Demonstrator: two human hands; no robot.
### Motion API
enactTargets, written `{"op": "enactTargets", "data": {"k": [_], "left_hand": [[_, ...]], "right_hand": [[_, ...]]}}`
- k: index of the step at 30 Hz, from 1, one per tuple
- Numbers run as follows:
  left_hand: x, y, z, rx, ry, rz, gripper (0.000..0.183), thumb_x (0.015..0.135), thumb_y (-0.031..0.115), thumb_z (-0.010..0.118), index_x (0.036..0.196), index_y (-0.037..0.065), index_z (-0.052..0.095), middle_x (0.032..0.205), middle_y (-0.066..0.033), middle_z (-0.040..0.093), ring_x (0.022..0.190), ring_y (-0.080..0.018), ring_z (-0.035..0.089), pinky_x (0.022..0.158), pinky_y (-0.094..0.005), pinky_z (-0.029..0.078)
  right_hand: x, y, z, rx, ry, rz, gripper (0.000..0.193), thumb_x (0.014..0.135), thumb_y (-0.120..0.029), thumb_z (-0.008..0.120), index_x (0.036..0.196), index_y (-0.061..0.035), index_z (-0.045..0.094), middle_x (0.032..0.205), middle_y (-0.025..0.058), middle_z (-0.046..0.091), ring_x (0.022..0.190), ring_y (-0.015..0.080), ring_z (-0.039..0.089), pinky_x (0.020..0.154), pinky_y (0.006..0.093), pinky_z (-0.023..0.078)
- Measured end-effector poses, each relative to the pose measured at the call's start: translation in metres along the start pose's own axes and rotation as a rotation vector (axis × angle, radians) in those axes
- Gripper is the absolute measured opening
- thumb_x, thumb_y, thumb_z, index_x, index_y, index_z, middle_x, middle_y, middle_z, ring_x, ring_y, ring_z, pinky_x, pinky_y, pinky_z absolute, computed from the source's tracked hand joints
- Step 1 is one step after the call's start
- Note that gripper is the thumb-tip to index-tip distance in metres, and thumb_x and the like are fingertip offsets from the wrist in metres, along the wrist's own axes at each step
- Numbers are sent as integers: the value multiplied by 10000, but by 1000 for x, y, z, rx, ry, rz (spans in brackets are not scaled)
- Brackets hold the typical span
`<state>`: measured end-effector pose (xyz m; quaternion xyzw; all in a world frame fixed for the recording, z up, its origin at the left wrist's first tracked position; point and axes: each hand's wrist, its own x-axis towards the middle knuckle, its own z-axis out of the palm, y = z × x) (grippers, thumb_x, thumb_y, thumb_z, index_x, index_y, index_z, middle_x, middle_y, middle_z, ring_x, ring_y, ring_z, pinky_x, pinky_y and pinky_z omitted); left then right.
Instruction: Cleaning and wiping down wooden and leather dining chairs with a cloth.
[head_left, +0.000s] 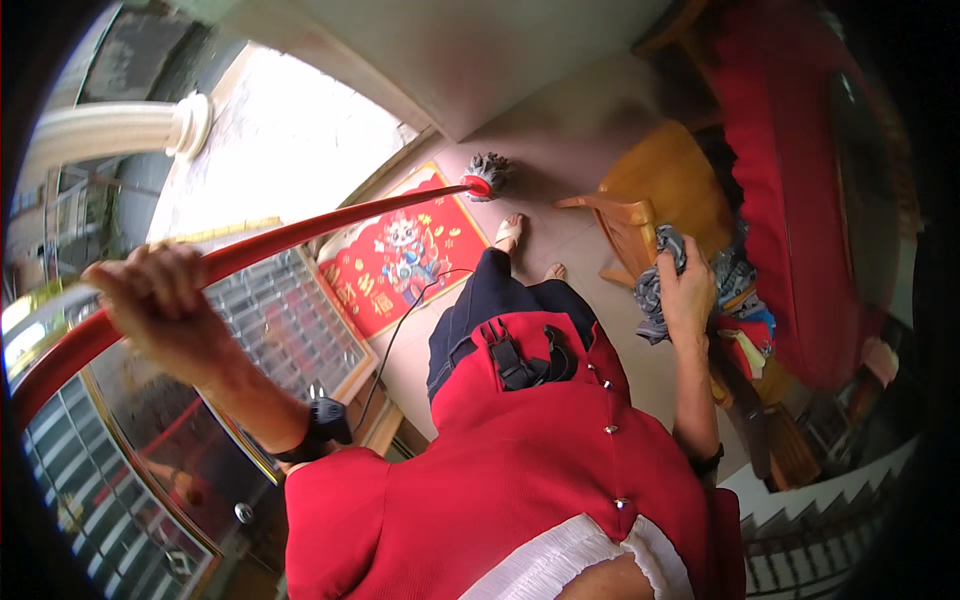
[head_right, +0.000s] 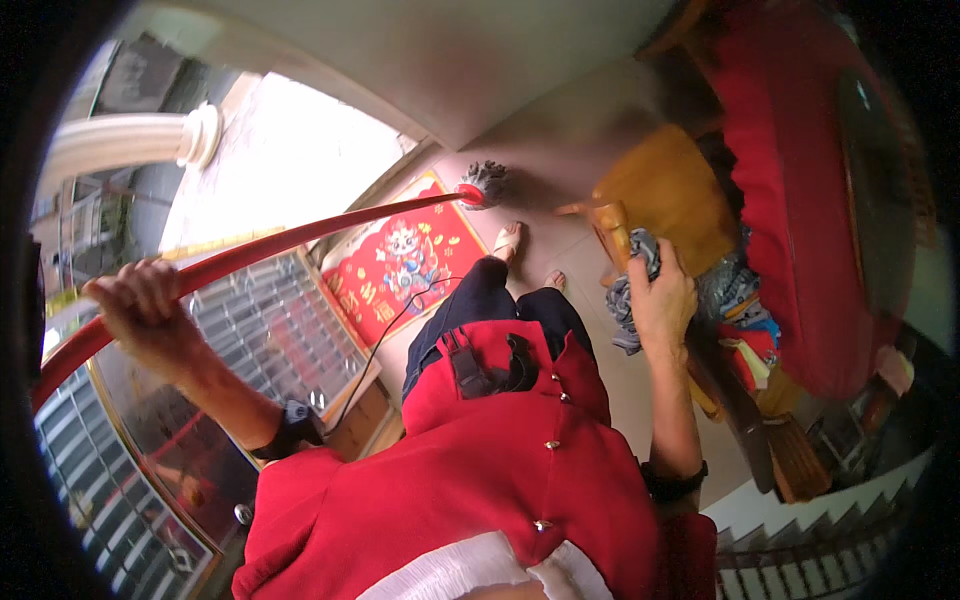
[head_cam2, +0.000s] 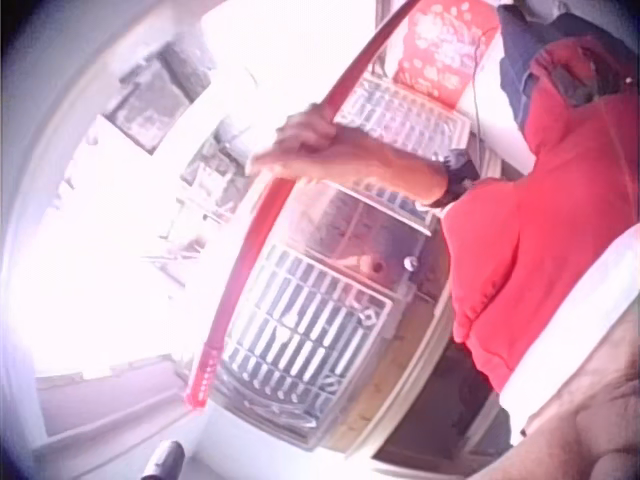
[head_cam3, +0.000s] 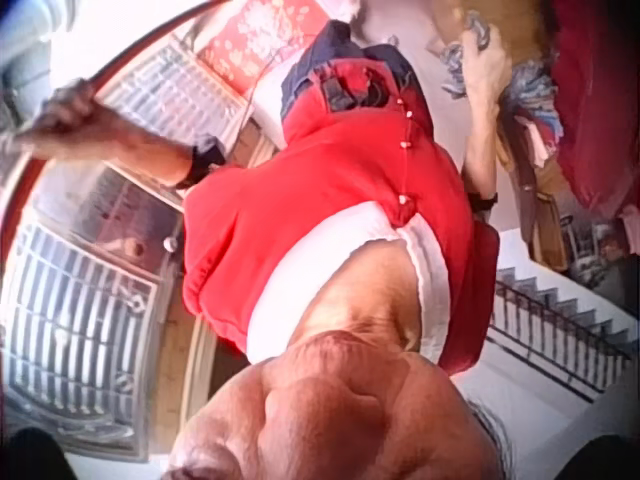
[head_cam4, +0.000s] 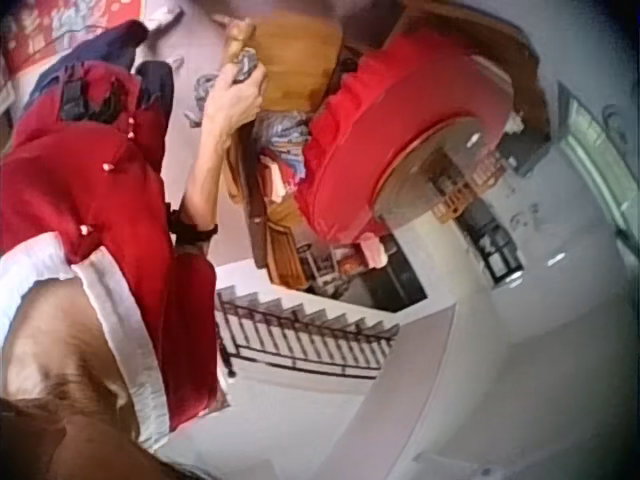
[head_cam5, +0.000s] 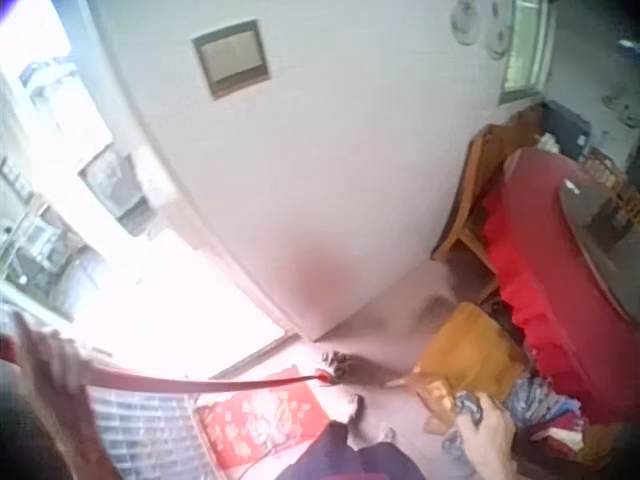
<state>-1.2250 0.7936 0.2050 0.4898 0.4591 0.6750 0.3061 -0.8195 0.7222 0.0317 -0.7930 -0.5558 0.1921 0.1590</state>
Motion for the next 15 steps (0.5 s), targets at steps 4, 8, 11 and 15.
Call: {"op": "enactTargets", "data": {"k": [4, 8, 11, 15], "left_hand": [[-24, 73, -78, -110, 44, -23, 452, 955, 331, 491, 564, 166, 335, 488, 34, 228, 458, -97, 202, 507, -266, 222], [-46, 110, -112, -45, 158, -5, 497, 934, 351, 528, 534, 173, 292, 490, 34, 230, 473, -95, 211, 530, -261, 243], [-66, 107, -137, 26, 250, 56, 518, 935, 387, 517, 529, 166, 283, 479, 35, 221, 462, -93, 212, 507, -257, 245], [-88, 72, -200, 199, 391, 55, 527, 948, 441, 460, 533, 166, 285, 459, 42, 216, 428, -92, 213, 459, -253, 248]], "right_hand": [[5, 0, -1, 31, -48, -125, 331, 841, -274, 508, 1056, -30, 573, 974, 219, 609, 885, 419, 572, 756, 476, 440], [5, 5, -5, 9, -28, -145, 346, 853, -280, 496, 1060, -12, 567, 981, 226, 602, 902, 421, 563, 769, 474, 433], [5, 2, -8, 20, -45, -129, 366, 860, -299, 487, 1077, -15, 566, 965, 237, 619, 906, 421, 577, 777, 466, 440], [8, 5, -2, 0, -20, -151, 376, 856, -307, 493, 1084, -18, 569, 957, 241, 624, 904, 421, 582, 783, 463, 441]]}}
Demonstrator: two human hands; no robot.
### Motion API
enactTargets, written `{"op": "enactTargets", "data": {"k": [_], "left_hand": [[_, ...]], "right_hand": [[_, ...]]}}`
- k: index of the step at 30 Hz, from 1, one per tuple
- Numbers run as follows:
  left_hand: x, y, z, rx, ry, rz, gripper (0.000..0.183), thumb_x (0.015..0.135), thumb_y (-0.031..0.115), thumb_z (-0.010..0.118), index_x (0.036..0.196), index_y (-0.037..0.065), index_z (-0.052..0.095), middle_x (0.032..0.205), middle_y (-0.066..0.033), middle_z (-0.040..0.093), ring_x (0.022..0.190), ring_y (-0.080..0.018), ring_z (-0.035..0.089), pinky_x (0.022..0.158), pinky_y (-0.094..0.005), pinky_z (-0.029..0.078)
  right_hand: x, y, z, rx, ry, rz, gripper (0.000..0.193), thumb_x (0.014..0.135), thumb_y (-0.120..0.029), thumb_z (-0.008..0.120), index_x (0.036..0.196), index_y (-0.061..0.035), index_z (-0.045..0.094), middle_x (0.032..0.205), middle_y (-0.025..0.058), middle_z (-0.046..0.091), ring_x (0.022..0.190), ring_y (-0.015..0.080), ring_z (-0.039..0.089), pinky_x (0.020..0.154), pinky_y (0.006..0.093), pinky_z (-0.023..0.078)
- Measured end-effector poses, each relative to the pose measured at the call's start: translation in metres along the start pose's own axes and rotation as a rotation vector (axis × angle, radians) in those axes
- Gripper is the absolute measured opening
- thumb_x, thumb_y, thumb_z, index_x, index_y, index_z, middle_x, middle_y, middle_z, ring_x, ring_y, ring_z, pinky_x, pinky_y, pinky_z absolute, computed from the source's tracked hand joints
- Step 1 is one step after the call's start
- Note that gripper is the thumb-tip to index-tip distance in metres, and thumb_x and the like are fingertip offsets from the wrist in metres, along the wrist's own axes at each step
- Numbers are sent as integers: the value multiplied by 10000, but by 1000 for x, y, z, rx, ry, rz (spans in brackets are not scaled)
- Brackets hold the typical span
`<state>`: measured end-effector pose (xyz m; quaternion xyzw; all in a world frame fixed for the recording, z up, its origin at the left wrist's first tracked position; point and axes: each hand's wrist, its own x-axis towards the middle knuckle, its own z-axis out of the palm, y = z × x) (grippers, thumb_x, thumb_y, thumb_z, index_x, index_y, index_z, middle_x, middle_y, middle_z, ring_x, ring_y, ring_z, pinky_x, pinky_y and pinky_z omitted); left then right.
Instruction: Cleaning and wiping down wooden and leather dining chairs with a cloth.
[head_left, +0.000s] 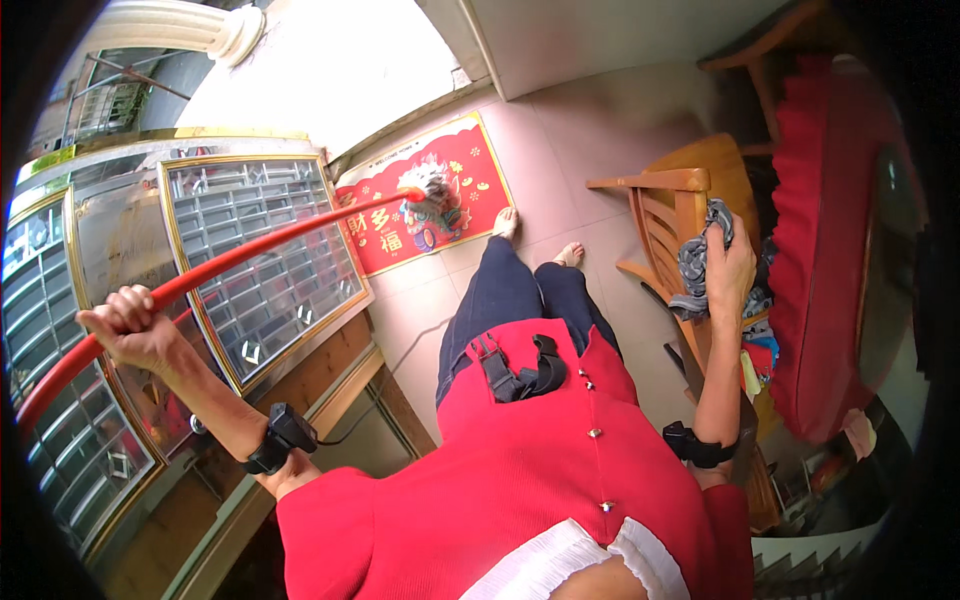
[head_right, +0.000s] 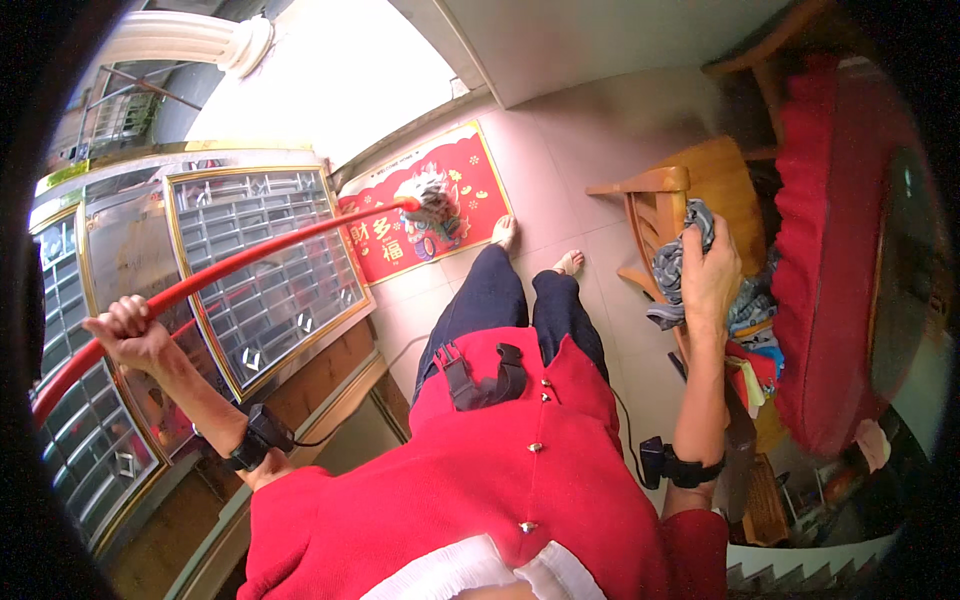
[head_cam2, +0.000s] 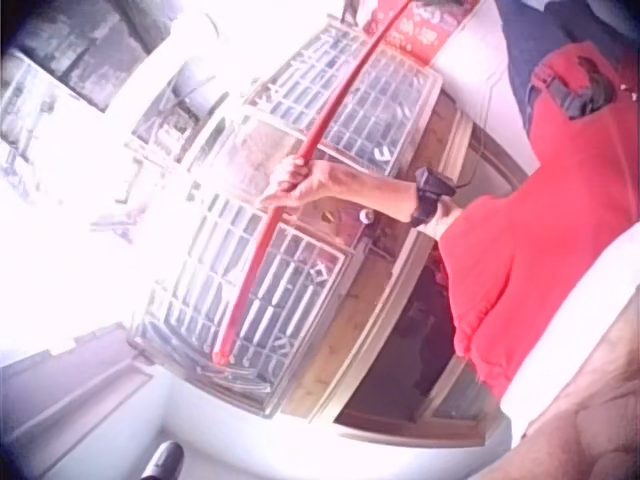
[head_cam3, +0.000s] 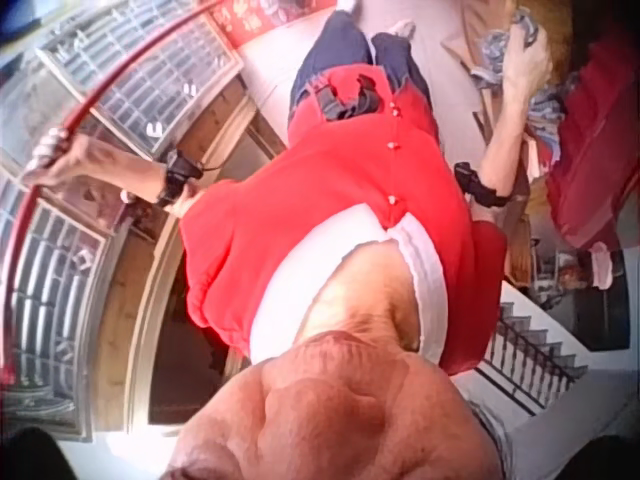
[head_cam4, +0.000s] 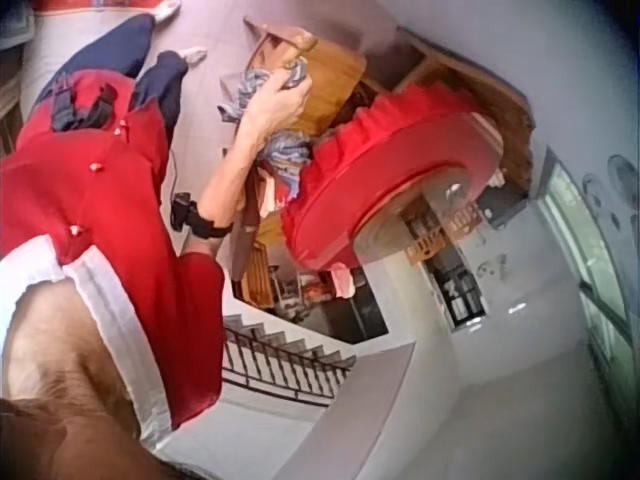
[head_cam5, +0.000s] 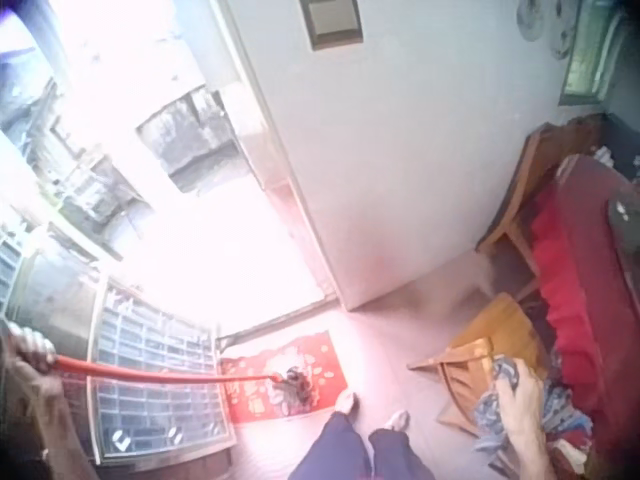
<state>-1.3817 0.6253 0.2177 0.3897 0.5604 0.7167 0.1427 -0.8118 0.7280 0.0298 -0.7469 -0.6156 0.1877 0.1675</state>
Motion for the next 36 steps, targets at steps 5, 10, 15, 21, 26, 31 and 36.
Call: {"op": "enactTargets", "data": {"k": [5, 10, 15, 21, 26, 31, 36], "left_hand": [[-15, -111, -99, 123, 121, -288, 496, 940, 492, 425, 611, 122, 437, 532, -12, 412, 526, -154, 427, 611, -340, 432], [-52, -231, -224, 231, 500, -444, 401, 891, 428, 576, 839, 32, 546, 765, -110, 625, 758, -219, 622, 807, -368, 503], [-62, -250, -258, 344, 667, -543, 509, 837, 470, 632, 1004, 3, 520, 841, -140, 653, 759, -202, 635, 719, -298, 530], [-61, -257, -304, 613, 805, -621, 566, 771, 500, 693, 1031, 23, 535, 863, -93, 645, 767, -186, 614, 706, -340, 505], [-78, -276, -321, 726, 864, -897, 739, 671, 596, 728, 1083, 17, 521, 1041, -126, 534, 978, -266, 527, 807, -486, 446], [-105, -264, -313, 614, 659, -1079, 923, 669, 615, 716, 1257, -19, 395, 1252, -226, 417, 1160, -376, 452, 893, -512, 433], [-101, -244, -294, 677, 489, -1268, 1026, 702, 551, 715, 1394, -22, 220, 1403, -281, 273, 1287, -408, 333, 977, -527, 382]], "right_hand": [[-2, 0, 0, -39, 8, 82, 393, 849, -319, 494, 1112, -38, 574, 986, 222, 628, 924, 408, 583, 792, 458, 442], [-2, 0, -2, -145, 34, 172, 384, 857, -363, 469, 1135, -120, 574, 1018, 191, 630, 955, 398, 580, 791, 459, 441], [-9, -7, 3, -244, 93, 215, 389, 858, -386, 472, 1148, -149, 576, 1000, 179, 642, 948, 391, 591, 785, 470, 441], [-7, 13, 2, -230, 138, 215, 412, 862, -384, 497, 1136, -91, 593, 979, 172, 655, 914, 353, 614, 784, 422, 451], [-8, 23, 3, -217, 190, 192, 418, 865, -371, 505, 1147, -72, 584, 1019, 189, 647, 933, 343, 614, 798, 418, 447], [-8, 3, 4, -247, 172, 283, 430, 866, -367, 497, 1173, -73, 561, 1027, 202, 640, 957, 379, 597, 807, 431, 440], [-6, 13, 5, -189, 143, 291, 438, 860, -386, 479, 1157, -73, 558, 1013, 216, 634, 964, 409, 582, 804, 454, 432]]}}
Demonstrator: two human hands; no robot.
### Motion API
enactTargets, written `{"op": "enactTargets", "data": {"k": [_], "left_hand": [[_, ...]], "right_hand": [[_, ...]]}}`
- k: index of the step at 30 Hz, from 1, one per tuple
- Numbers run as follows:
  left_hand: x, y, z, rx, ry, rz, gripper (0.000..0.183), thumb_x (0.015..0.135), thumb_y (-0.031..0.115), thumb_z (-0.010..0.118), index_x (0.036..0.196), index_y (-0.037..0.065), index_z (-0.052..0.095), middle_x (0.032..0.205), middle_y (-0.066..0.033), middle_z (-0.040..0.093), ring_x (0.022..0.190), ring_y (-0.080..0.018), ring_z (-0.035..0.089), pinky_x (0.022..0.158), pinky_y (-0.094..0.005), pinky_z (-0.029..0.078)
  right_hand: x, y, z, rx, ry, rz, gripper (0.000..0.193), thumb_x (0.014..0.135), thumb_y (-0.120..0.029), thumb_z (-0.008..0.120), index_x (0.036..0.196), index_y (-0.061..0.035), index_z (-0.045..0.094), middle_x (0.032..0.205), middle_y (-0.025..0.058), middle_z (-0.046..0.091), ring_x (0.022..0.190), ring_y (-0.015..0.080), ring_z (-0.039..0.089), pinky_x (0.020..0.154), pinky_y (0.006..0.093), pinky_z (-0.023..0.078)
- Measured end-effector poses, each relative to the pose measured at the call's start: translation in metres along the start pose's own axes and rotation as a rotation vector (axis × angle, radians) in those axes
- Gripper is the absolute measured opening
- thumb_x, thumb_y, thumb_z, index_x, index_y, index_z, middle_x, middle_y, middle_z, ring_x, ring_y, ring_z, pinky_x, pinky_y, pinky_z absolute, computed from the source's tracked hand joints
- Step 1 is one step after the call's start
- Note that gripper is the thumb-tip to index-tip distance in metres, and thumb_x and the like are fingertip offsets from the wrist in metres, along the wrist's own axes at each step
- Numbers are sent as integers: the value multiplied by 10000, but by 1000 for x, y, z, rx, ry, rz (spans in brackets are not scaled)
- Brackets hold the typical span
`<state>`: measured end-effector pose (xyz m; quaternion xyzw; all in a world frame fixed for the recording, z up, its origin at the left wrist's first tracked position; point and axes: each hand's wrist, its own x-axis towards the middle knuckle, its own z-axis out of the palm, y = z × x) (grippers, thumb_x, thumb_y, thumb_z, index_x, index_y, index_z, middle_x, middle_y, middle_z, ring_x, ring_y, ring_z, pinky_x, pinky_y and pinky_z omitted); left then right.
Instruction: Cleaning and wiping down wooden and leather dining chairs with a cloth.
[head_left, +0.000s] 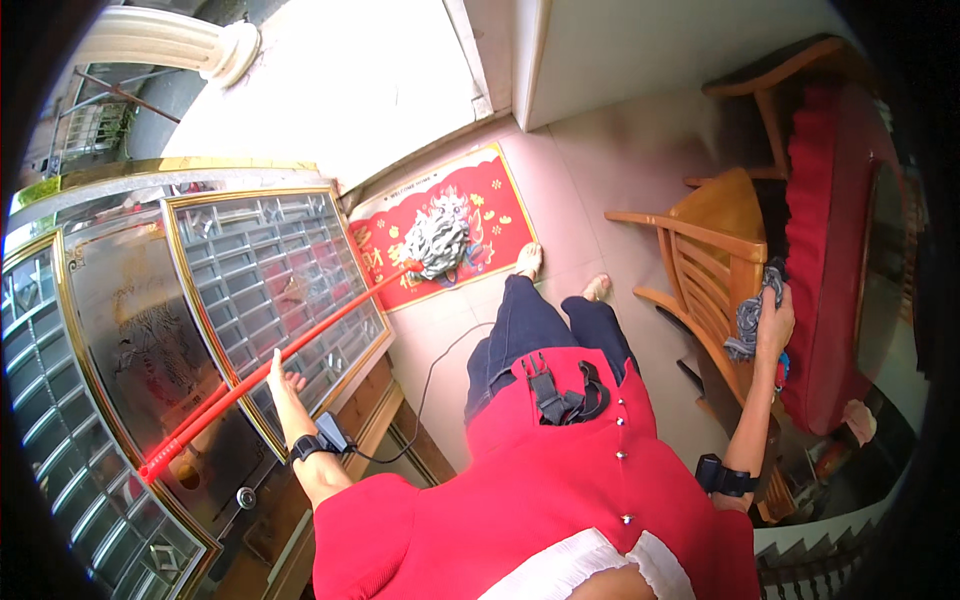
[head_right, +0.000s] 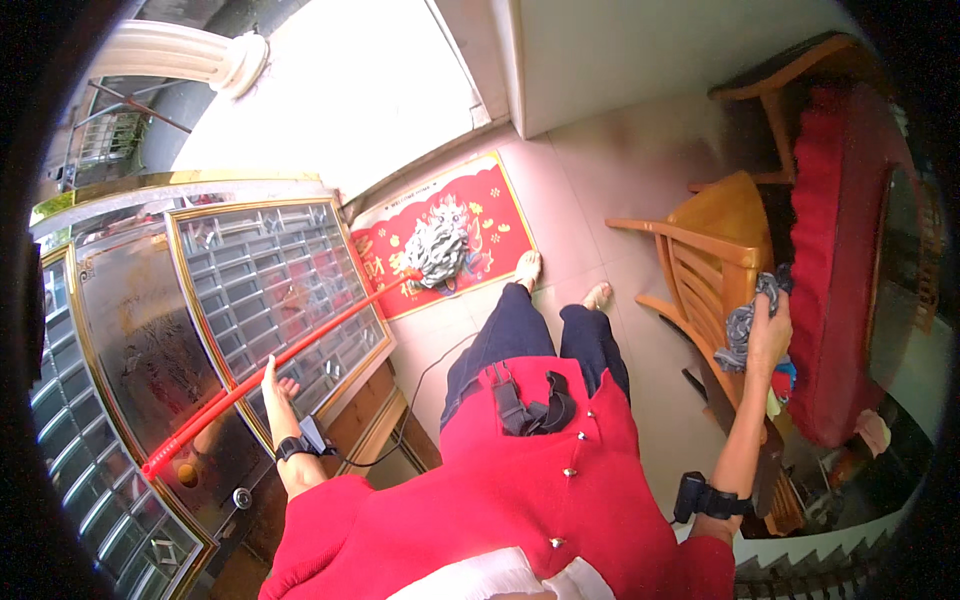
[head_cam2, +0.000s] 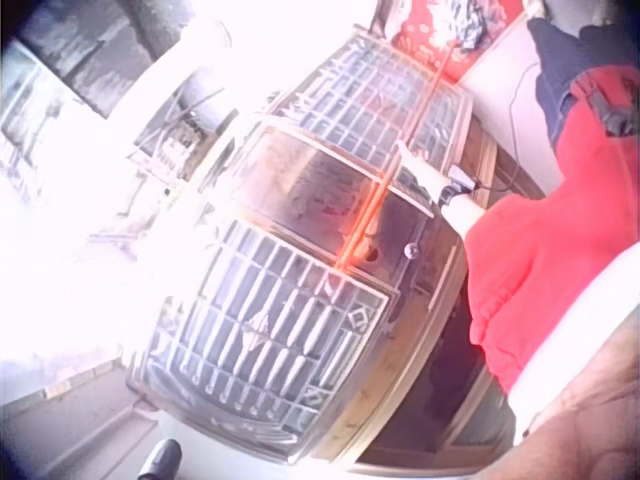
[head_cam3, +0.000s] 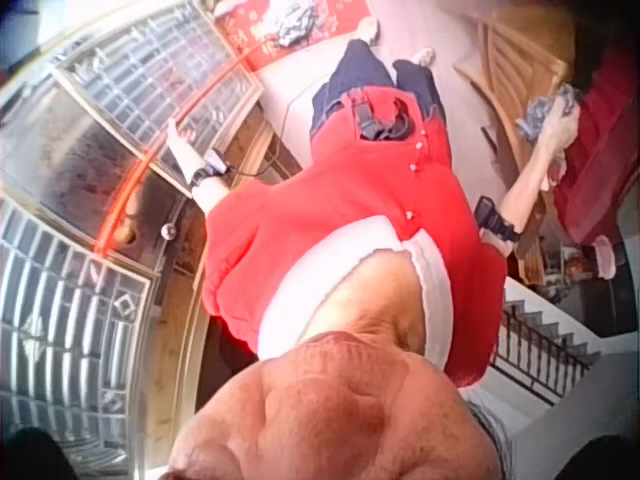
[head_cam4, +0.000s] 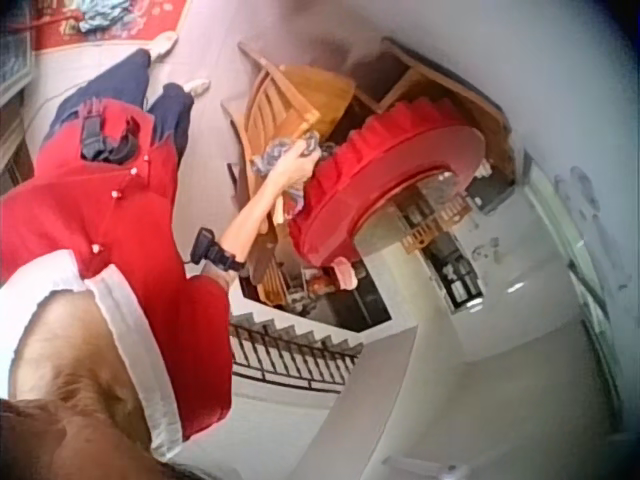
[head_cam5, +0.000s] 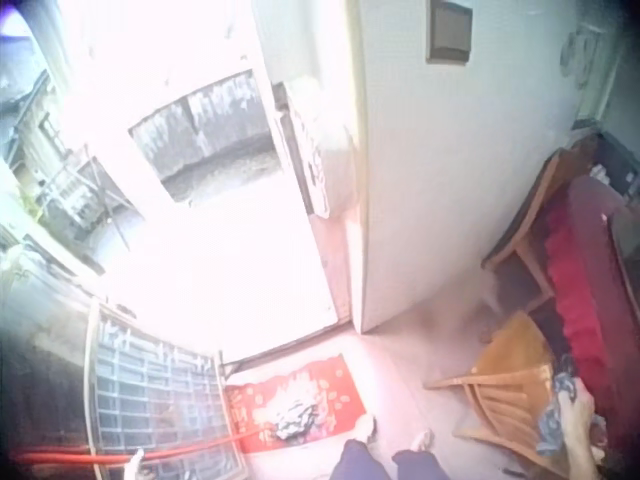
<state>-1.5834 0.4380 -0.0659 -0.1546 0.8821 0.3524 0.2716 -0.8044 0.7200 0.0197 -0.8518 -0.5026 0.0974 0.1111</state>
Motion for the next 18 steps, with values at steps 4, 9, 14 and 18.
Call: {"op": "enactTargets", "data": {"k": [4, 9, 14, 18], "left_hand": [[43, -11, -2, -105, -92, -423, 1146, 622, 480, 795, 1430, 35, 116, 1342, -300, 330, 1174, -453, 421, 868, -530, 446], [-74, -20, 168, 509, -262, 300, 705, 773, 428, 659, 1270, -32, 464, 1160, -216, 569, 1005, -332, 575, 806, -428, 481], [-277, -33, 331, 569, -1004, 694, 543, 842, 274, 642, 1268, -21, 479, 1177, -207, 581, 1110, -262, 552, 939, -353, 430], [-441, -26, 359, 723, -1394, 1349, 361, 899, 242, 553, 1171, 5, 545, 1116, -197, 589, 1040, -333, 570, 900, -383, 446]], "right_hand": [[7, -35, -5, 33, -74, -17, 436, 852, -392, 465, 1144, -78, 543, 996, 233, 626, 954, 434, 569, 792, 471, 428], [13, -43, -4, 19, -55, 20, 420, 856, -372, 459, 1132, -67, 540, 1000, 261, 613, 928, 454, 566, 778, 506, 421], [-12, -30, -22, 169, -183, -132, 345, 831, -267, 534, 1105, -57, 548, 957, 225, 617, 872, 427, 581, 735, 489, 447], [-51, 9, -40, 142, -169, -285, 375, 779, -195, 610, 1130, -94, 527, 1001, 166, 586, 889, 378, 584, 727, 461, 462]]}}
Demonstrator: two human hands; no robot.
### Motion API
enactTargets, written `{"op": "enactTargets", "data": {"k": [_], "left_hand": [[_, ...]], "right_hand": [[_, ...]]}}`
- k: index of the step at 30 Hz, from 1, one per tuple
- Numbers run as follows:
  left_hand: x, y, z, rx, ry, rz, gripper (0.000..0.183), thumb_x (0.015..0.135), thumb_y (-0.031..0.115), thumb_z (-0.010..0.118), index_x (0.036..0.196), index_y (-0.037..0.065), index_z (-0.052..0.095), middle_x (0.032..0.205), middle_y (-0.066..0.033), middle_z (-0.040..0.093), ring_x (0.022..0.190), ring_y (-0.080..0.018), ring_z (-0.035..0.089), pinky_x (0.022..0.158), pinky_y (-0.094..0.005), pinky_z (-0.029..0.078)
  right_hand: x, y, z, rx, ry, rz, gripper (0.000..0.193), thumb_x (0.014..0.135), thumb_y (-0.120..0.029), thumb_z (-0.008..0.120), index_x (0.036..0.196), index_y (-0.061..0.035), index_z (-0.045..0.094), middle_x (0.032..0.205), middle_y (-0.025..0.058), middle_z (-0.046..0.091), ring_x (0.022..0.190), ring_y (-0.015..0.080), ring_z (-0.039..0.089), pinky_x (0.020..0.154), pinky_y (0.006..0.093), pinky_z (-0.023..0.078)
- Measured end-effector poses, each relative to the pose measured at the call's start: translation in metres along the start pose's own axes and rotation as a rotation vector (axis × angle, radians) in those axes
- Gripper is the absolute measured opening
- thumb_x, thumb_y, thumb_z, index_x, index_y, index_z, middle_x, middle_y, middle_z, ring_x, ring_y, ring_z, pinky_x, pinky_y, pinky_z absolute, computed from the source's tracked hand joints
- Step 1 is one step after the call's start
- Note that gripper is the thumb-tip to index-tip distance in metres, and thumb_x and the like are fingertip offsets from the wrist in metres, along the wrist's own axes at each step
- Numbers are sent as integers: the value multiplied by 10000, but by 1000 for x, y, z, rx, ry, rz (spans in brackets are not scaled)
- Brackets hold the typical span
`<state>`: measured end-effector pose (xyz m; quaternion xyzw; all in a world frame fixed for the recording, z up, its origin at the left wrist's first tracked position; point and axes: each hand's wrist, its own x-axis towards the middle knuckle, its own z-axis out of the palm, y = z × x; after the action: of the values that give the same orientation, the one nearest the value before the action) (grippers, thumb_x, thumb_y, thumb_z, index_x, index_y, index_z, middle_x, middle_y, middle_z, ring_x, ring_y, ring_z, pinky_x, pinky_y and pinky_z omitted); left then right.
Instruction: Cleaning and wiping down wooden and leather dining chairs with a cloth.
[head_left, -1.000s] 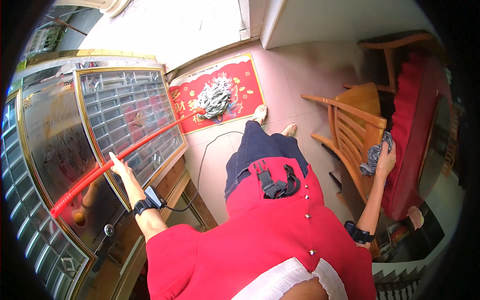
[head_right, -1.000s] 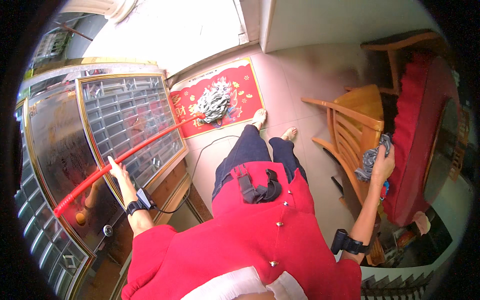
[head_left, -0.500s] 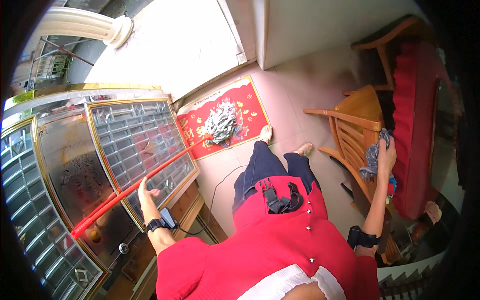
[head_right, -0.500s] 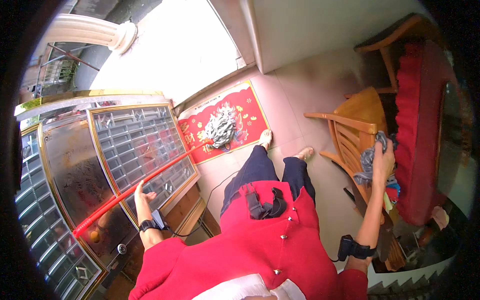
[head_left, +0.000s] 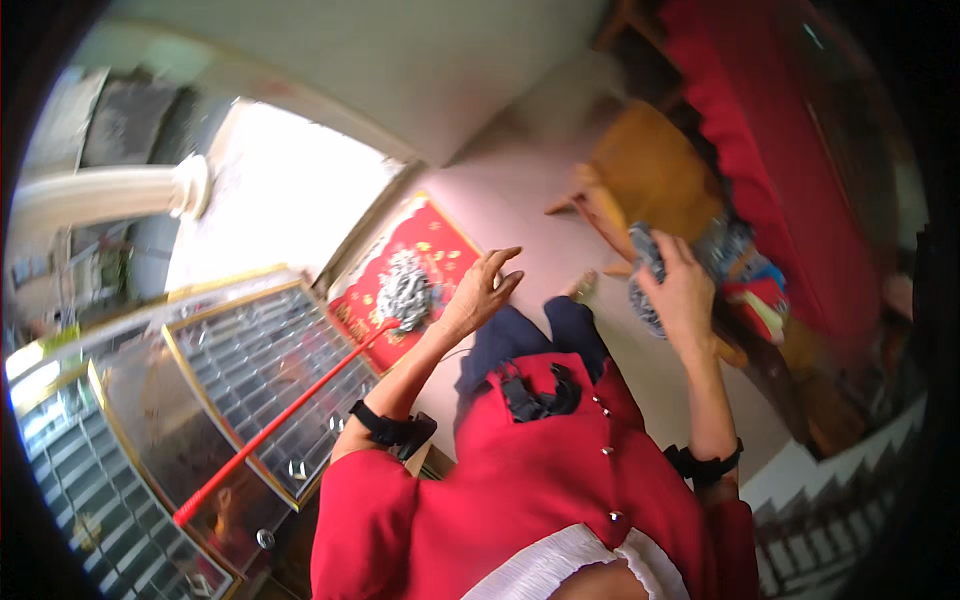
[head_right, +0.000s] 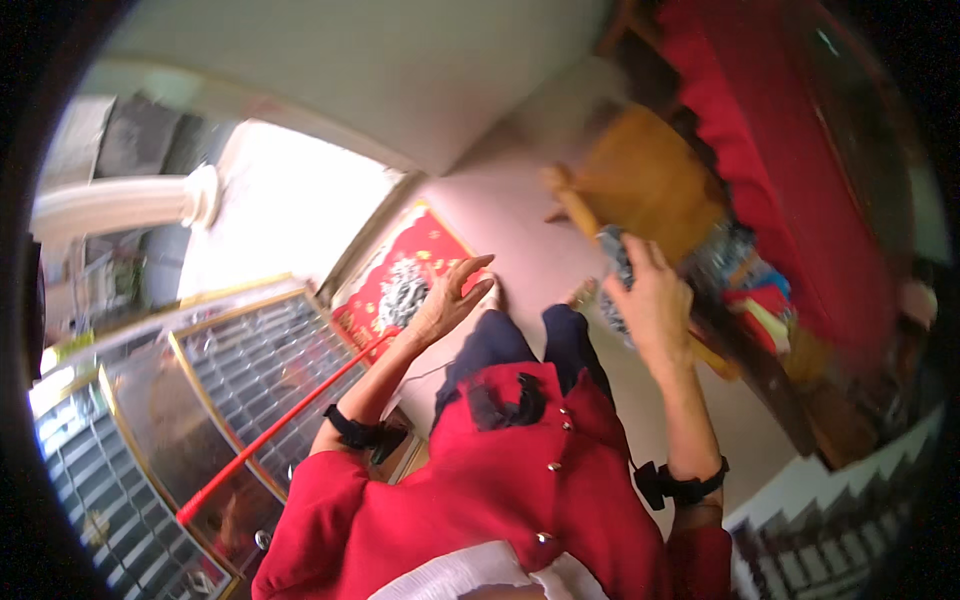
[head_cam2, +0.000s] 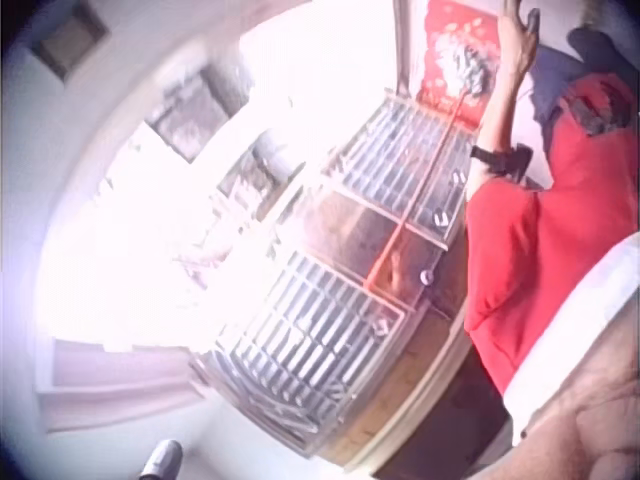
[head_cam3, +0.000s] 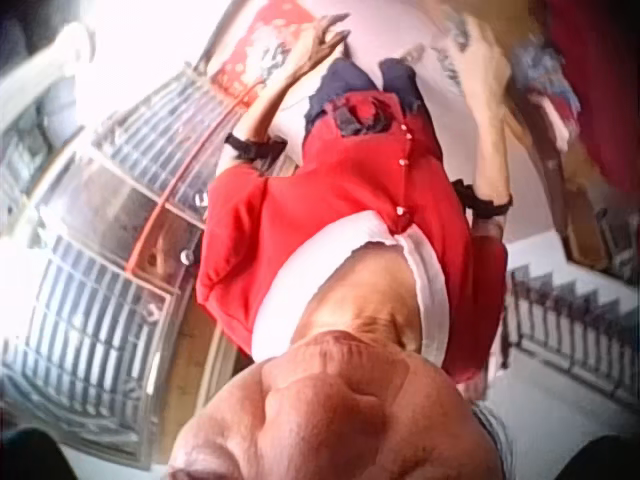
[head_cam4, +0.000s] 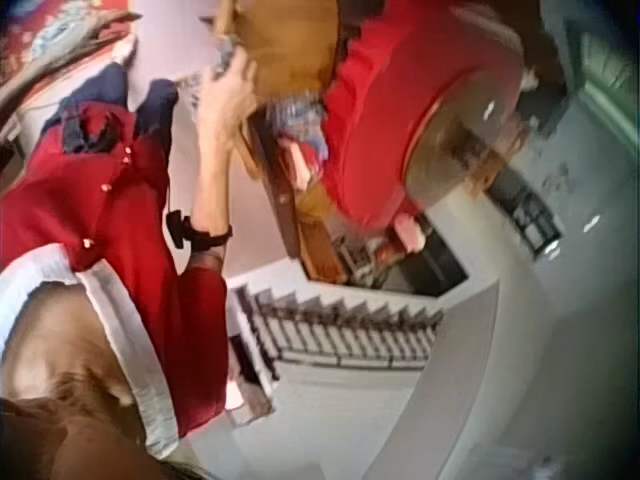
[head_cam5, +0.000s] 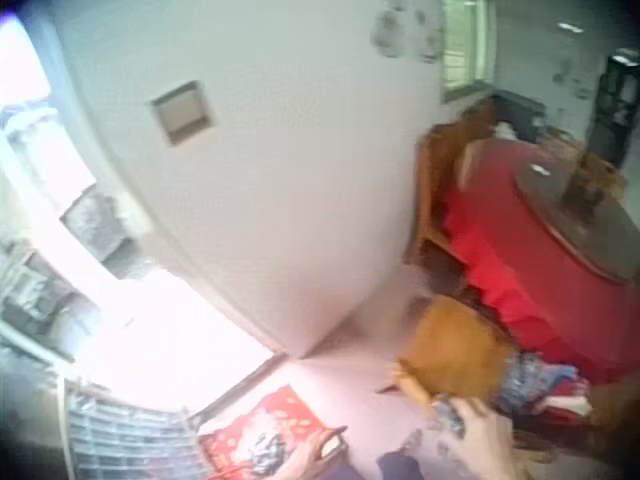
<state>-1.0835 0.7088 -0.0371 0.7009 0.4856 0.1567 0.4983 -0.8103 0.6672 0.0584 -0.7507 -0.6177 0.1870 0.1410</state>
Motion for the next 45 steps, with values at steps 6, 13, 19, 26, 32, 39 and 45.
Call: {"op": "enactTargets", "data": {"k": [6, 13, 19, 26, 32, 39, 45], "left_hand": [[23, 90, 70, -299, -432, 140, 298, 944, 247, 511, 1061, -17, 585, 960, -193, 617, 896, -315, 608, 796, -353, 470], [-2, 106, 95, -353, -426, -80, 390, 980, 318, 425, 1125, -19, 556, 976, -190, 630, 945, -302, 614, 825, -348, 468], [-6, 109, 76, -537, -53, -349, 444, 992, 342, 394, 1262, -7, 441, 1109, -110, 563, 1012, -185, 532, 896, -296, 416], [13, 94, 15, -779, 190, -64, 664, 920, 293, 555, 1432, 70, 196, 1415, -113, 320, 1308, -210, 309, 1082, -359, 224], [45, 87, -19, -844, 166, -71, 357, 885, 115, 605, 1221, 24, 523, 1123, -10, 587, 1049, -97, 526, 946, -266, 404], [97, 105, -57, -536, 296, 188, 176, 949, 158, 513, 1050, 16, 540, 940, 19, 447, 831, -64, 436, 749, -193, 368], [109, 110, -84, -675, 243, 101, 504, 898, 273, 587, 1304, 85, 353, 1238, -63, 395, 1130, -183, 421, 919, -308, 388]], "right_hand": [[-75, 64, -28, 18, -73, 162, 457, 723, -180, 667, 1142, -119, 494, 1054, 137, 577, 921, 377, 573, 745, 473, 455], [-51, 55, -33, 48, -138, 61, 411, 744, -128, 630, 1126, -95, 482, 1075, 145, 560, 949, 386, 561, 768, 452, 459], [28, -4, 9, 504, -107, -198, 379, 787, -168, 627, 1122, -71, 479, 1080, 151, 540, 946, 361, 572, 802, 432, 468], [50, -41, -3, 858, -229, -326, 452, 886, -108, 477, 1327, -54, 398, 1305, 190, 464, 1258, 341, 398, 1033, 405, 322], [64, -49, -52, 709, -253, -416, 603, 758, 28, 591, 1321, -146, 463, 1368, 123, 437, 1256, 336, 379, 1063, 435, 294], [92, -51, -55, 979, -71, -64, 311, 853, -52, 506, 1161, -34, 550, 1075, 115, 536, 950, 218, 556, 848, 298, 434], [127, -76, -48, 878, 158, -321, 259, 901, -134, 500, 1115, 1, 553, 981, 120, 534, 882, 212, 553, 769, 292, 436]]}}
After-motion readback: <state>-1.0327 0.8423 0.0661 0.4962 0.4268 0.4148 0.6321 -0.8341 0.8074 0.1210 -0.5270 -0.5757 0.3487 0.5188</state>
